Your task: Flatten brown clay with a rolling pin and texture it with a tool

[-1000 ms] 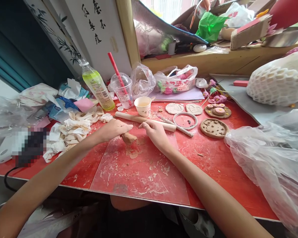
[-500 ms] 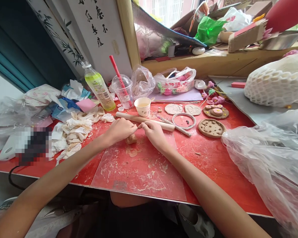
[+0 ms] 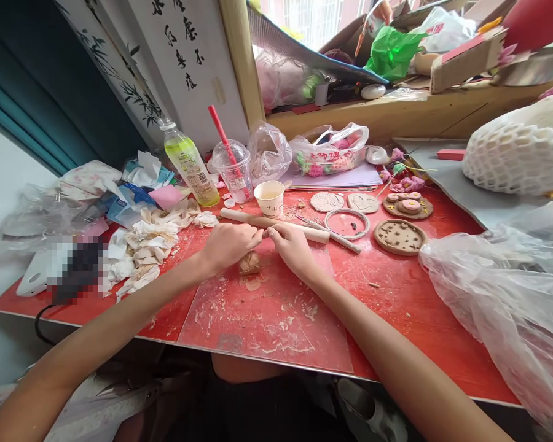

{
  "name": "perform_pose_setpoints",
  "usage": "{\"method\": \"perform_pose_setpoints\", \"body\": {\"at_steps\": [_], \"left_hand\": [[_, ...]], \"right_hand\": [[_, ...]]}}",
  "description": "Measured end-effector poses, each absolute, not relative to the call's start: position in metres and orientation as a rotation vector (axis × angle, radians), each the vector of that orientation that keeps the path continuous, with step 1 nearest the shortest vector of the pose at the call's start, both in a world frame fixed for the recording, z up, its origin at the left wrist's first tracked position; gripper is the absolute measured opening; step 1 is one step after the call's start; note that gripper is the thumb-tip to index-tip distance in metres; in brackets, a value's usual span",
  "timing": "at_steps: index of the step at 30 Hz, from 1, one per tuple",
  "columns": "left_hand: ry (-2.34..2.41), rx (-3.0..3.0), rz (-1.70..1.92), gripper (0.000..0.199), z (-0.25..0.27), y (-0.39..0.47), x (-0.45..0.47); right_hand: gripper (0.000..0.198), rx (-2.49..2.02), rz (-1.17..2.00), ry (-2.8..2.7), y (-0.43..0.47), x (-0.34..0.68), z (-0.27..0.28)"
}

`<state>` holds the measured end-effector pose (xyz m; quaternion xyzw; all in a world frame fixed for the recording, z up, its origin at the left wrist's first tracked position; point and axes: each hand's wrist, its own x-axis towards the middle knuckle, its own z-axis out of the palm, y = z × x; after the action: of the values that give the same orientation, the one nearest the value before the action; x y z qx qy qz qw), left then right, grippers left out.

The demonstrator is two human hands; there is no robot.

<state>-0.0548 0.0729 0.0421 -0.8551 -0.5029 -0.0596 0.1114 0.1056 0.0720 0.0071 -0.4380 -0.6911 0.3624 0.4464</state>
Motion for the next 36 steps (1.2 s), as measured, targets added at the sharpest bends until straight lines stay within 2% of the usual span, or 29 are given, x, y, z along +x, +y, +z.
{"method": "perform_pose_setpoints", "body": {"at_steps": [5, 7, 16, 24, 31, 36], "left_hand": [[-1.591, -2.881, -0.677, 0.028, 0.07, 0.062, -0.069], [-1.569, -3.025, -0.759, 0.022, 0.072, 0.053, -0.074], [-1.558, -3.08, -0.965, 0.032, 0.062, 0.051, -0.075], [-1.534, -2.928, -0.994, 0.023, 0.045, 0.057, -0.069], [-1.755, -2.881, -1.087, 0.019, 0.043, 0.054, -0.075], [-1.939, -3.021, -1.493, 0.028, 0.043, 0.056, -0.079]], "right_hand": [[0.028, -1.133, 0.884, -1.743, 0.071, 0.107, 0.008], [0.028, -1.119, 0.87, -1.747, 0.072, 0.106, 0.008], [0.028, -1.223, 0.85, -1.749, 0.065, 0.108, 0.019], [0.029, -1.228, 0.846, -1.753, 0.065, 0.107, 0.019], [0.03, -1.287, 0.826, -1.755, 0.062, 0.107, 0.019], [0.031, -1.284, 0.828, -1.747, 0.06, 0.107, 0.023]]}}
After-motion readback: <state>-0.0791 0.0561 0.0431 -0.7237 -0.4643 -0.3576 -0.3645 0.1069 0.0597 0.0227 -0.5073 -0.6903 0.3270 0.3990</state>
